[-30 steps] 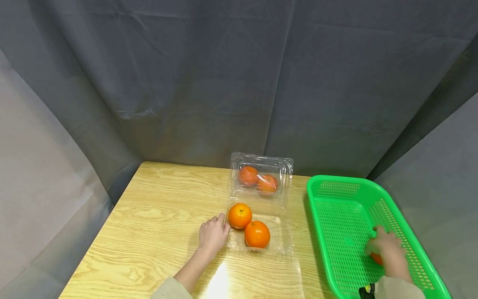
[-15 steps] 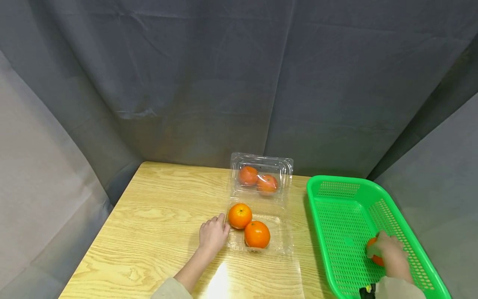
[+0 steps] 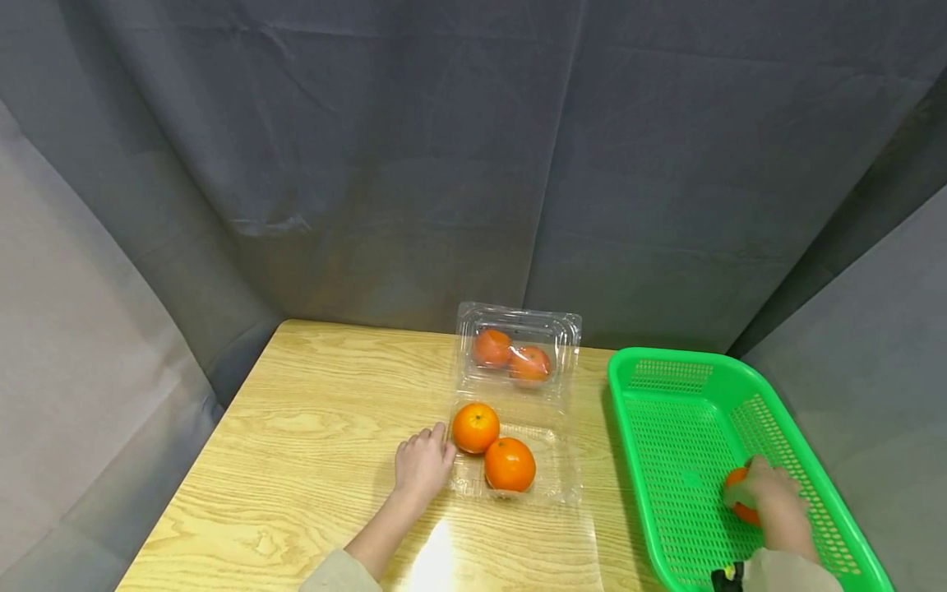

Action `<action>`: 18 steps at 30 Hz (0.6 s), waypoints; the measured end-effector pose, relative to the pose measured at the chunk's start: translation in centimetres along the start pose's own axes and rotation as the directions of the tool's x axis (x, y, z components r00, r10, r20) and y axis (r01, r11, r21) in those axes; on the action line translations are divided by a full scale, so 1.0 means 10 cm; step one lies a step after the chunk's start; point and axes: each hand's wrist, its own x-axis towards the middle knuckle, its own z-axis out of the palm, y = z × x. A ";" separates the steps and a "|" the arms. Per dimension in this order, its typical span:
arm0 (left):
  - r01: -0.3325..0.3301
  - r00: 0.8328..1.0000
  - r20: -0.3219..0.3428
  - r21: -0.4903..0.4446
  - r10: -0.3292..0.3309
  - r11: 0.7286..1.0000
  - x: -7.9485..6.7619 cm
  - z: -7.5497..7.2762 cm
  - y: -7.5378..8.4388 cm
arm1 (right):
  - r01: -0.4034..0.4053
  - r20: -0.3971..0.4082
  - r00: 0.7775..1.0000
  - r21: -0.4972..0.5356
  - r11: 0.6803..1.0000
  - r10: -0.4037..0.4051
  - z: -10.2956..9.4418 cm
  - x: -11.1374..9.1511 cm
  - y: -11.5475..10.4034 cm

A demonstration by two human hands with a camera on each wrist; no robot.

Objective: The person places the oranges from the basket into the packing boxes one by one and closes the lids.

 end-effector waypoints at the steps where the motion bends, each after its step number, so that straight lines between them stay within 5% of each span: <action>1: -0.001 1.000 0.000 0.002 0.001 1.000 0.00 0.00 0.00 | 0.011 -0.010 1.000 -0.002 1.000 -0.011 0.00 0.00 0.00; 18: -0.012 1.000 -0.021 0.014 0.013 1.000 0.00 0.01 -0.01 | 0.155 -0.196 0.968 -0.034 0.987 -0.158 -0.06 0.08 -0.07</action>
